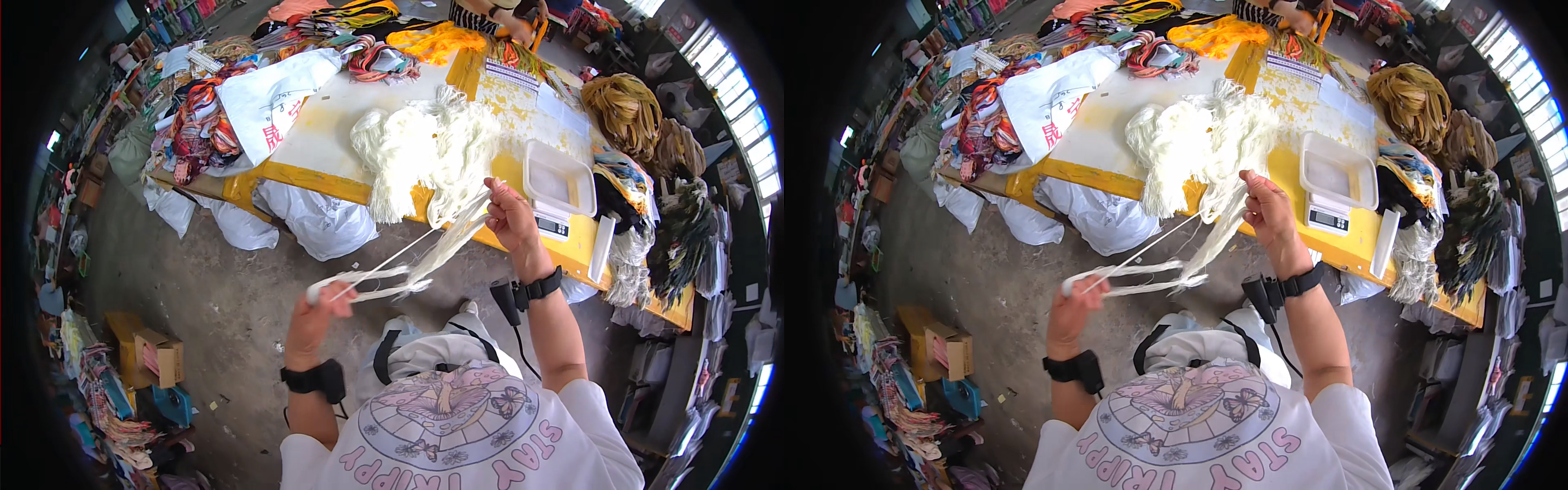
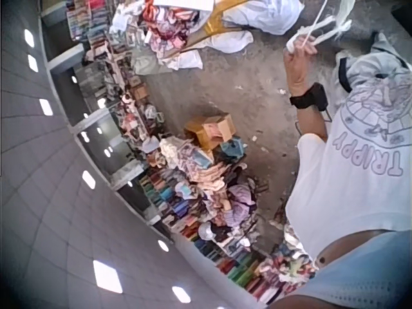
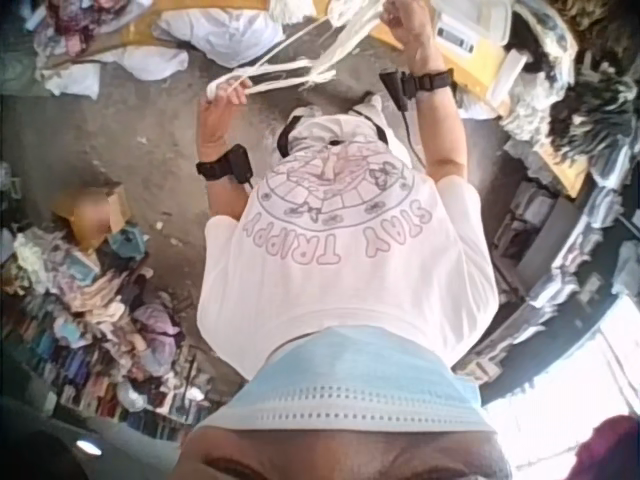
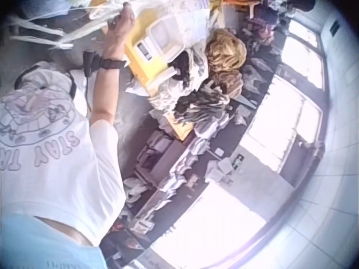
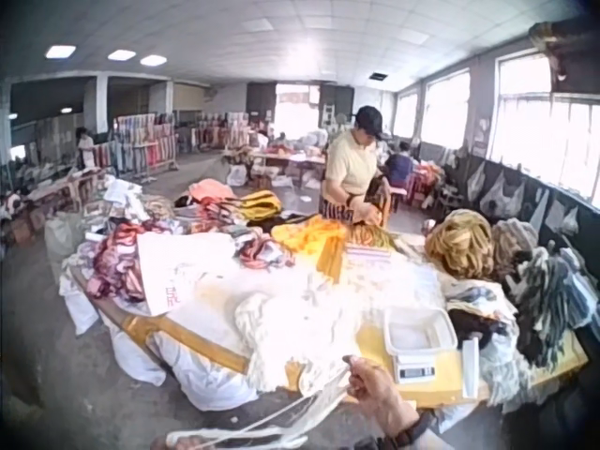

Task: The person picks up a bundle of white yarn, wraps a small white tag around it, and weighs it on a digital scale. This process is repeated for several other bundles of yarn.

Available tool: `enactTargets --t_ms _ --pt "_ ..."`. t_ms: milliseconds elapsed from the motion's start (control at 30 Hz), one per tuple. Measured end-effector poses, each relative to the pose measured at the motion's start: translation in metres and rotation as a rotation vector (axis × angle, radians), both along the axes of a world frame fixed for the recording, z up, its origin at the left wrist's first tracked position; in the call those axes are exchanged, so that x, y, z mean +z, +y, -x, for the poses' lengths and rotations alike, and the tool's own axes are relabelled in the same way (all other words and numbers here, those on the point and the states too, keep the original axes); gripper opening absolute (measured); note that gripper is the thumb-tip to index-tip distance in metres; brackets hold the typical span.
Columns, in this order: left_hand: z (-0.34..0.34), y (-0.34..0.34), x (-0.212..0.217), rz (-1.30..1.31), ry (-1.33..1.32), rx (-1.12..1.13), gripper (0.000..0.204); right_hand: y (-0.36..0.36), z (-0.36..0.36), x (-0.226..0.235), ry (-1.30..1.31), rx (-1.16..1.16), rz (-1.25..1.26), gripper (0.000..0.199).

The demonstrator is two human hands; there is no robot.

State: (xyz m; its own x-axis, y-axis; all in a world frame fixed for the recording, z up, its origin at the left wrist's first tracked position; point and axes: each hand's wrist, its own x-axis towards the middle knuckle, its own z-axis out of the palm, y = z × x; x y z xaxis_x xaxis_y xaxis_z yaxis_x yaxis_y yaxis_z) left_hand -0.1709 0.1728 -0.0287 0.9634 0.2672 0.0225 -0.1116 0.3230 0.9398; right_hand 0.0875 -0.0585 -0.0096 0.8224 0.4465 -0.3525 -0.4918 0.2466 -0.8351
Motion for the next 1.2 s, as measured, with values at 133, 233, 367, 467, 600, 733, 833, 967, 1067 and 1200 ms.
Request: enactTargets --t_ms 133,233,367,467,600,733,833,967,1067,1200 --pt "0.051 0.031 -0.013 0.196 -0.127 0.169 0.026 -0.004 -0.008 -0.023 0.132 -0.025 -0.044 0.024" --pt "0.071 0.048 -0.01 0.394 -0.118 0.093 0.027 -0.005 -0.011 -0.039 0.192 -0.033 -0.037 0.022" --pt "0.081 0.061 -0.014 0.735 -0.219 0.092 0.026 -0.004 -0.01 -0.055 0.233 -0.022 -0.019 0.02" --pt "0.093 0.09 -0.016 0.905 -0.315 0.298 0.024 -0.01 -0.012 -0.069 0.251 -0.074 0.023 0.019" --pt "0.182 0.187 -0.051 0.921 -0.393 0.801 0.016 -0.019 -0.014 -0.077 0.251 -0.067 0.025 0.02" --pt "0.196 0.203 -0.063 0.978 -0.385 0.943 0.011 -0.028 -0.014 -0.07 0.205 -0.061 0.062 0.025" --pt "0.187 0.192 -0.06 1.053 -0.349 0.977 0.009 -0.03 -0.008 -0.053 0.116 0.024 0.085 0.029" --pt "0.114 0.135 -0.071 1.129 -0.171 0.943 0.008 -0.018 0.008 -0.017 -0.119 0.157 0.193 0.036" --pt "0.062 0.076 -0.087 1.056 0.033 0.428 0.013 0.003 0.032 0.013 -0.258 0.288 0.177 0.04" --pt "-0.022 -0.025 -0.048 0.907 0.337 -0.191 0.024 0.027 0.068 0.023 -0.287 0.468 0.132 0.043"
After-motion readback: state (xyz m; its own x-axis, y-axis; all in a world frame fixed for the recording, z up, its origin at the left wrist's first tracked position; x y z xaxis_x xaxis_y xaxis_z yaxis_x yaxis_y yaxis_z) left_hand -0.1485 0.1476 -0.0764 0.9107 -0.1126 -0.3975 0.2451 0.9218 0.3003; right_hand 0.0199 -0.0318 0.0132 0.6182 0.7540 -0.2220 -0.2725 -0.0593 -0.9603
